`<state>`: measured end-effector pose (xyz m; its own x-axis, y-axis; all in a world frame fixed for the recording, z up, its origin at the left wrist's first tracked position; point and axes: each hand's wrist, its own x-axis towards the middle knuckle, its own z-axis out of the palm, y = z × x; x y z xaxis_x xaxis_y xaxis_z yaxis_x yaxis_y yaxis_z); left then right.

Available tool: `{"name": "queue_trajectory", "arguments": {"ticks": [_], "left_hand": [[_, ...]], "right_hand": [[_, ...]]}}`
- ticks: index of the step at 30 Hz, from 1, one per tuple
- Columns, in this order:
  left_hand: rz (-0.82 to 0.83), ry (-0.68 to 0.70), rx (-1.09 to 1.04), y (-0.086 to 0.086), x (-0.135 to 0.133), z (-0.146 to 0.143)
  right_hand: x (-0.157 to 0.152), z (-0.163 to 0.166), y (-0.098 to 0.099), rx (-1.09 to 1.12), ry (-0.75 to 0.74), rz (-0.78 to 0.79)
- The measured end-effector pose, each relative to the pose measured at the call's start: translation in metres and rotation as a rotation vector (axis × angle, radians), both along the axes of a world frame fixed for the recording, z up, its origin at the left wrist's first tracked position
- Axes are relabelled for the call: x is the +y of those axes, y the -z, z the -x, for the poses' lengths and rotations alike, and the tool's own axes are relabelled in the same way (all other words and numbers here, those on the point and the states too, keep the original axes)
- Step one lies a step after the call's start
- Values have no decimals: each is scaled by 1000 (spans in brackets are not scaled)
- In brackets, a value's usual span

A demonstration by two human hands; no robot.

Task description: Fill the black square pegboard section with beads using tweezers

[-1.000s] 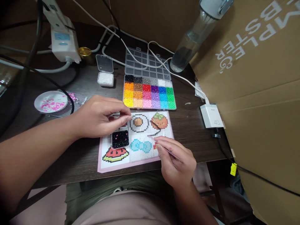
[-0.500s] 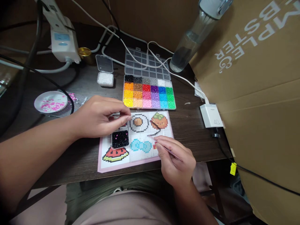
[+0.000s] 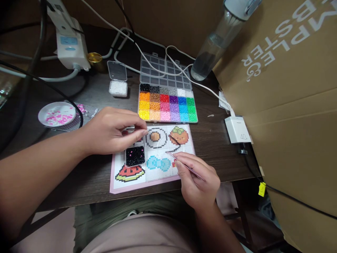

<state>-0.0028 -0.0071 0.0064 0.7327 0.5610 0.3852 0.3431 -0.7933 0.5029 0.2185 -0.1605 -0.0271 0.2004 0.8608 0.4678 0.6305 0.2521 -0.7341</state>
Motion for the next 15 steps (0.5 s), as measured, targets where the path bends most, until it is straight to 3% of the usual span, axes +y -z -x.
{"name": "queue_trajectory", "arguments": {"ticks": [15], "left_hand": [[-42,-6,-9,2,2,1]], "right_hand": [[-6,-2,2,62,82,-164]]}}
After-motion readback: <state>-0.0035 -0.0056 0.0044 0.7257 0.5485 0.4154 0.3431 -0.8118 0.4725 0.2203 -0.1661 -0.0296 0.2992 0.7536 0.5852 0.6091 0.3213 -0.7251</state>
